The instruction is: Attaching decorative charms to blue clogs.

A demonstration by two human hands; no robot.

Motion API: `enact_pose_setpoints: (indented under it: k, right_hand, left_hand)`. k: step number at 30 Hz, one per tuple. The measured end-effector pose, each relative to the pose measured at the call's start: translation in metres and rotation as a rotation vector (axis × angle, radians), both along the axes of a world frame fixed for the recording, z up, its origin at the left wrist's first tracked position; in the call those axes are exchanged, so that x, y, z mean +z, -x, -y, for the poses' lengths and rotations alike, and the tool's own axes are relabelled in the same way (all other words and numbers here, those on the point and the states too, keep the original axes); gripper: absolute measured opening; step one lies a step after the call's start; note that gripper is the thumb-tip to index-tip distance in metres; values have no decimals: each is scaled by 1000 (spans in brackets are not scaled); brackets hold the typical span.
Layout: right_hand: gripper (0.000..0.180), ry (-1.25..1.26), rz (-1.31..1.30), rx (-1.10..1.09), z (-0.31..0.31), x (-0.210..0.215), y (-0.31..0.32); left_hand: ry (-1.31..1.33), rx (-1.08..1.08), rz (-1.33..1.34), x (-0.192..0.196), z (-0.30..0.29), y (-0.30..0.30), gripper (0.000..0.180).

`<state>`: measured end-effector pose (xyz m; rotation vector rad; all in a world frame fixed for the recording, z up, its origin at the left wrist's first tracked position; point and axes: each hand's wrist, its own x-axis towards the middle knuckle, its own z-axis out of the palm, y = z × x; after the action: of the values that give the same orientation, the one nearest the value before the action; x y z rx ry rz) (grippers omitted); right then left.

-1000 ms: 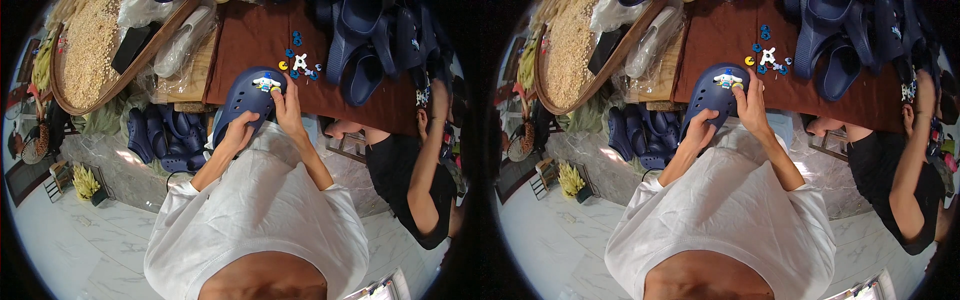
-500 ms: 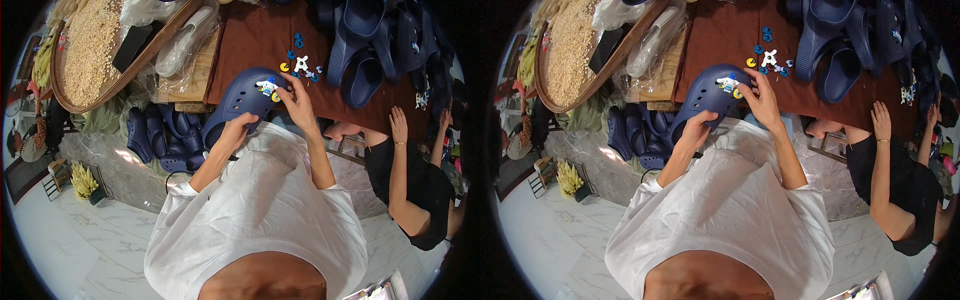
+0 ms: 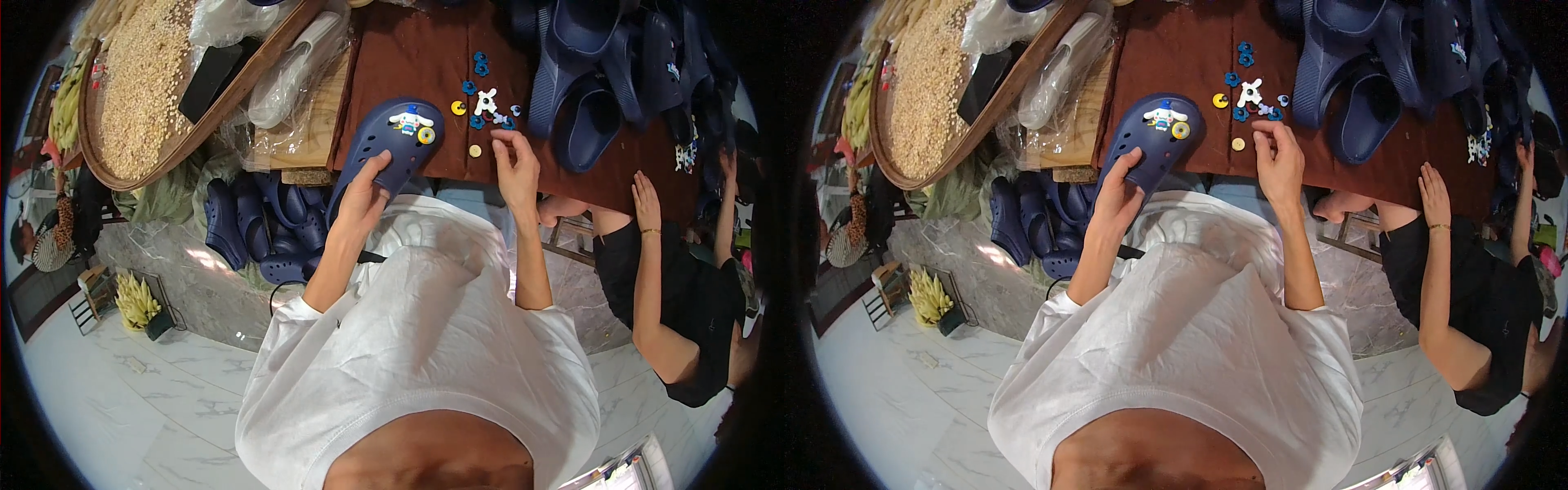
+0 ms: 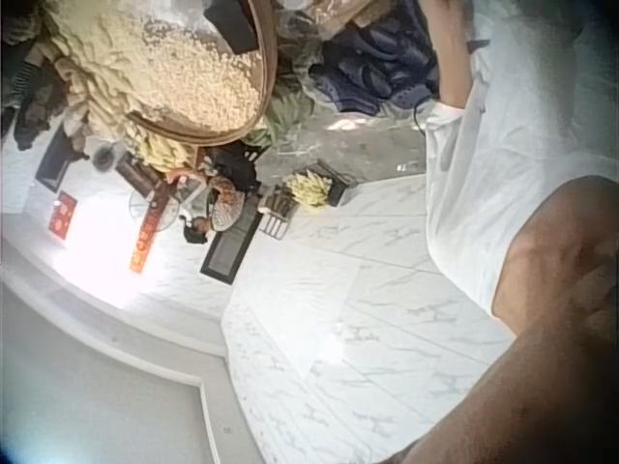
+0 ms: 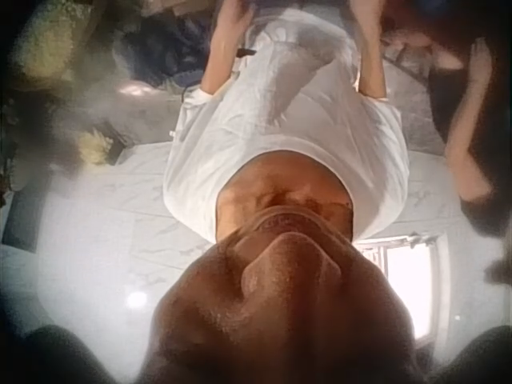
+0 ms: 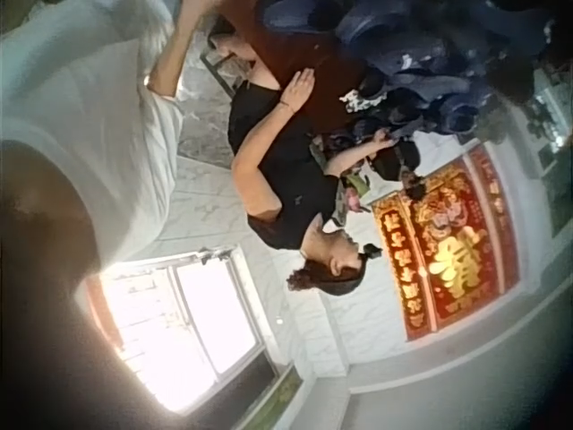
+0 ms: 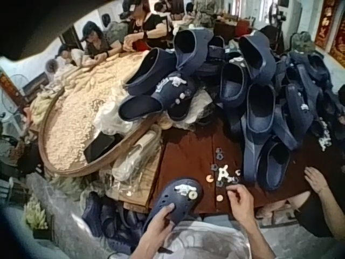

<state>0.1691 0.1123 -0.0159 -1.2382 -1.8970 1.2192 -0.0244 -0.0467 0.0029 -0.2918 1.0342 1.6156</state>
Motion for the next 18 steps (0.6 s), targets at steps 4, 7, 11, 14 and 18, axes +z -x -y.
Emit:
enact_pose_setpoints:
  k: [4, 7, 11, 14, 18]
  right_hand:
    - [15, -43, 172, 41, 12, 6, -1]
    - [17, -138, 251, 83, 19, 0, 2]
    - [19, -223, 297, 113, 23, -7, 6]
    - [18, -139, 231, 108, 25, -5, 12]
    - [15, 48, 40, 134, 31, 7, 22]
  left_hand:
    - [-22, -1, -21, 8, -5, -3, 43]
    - [-74, 40, 50, 4, -10, -3, 44]
    - [-121, 53, 124, 5, -13, -6, 47]
    - [-103, 46, 103, 5, -13, -6, 43]
    - [-118, 50, 89, -1, -12, -8, 38]
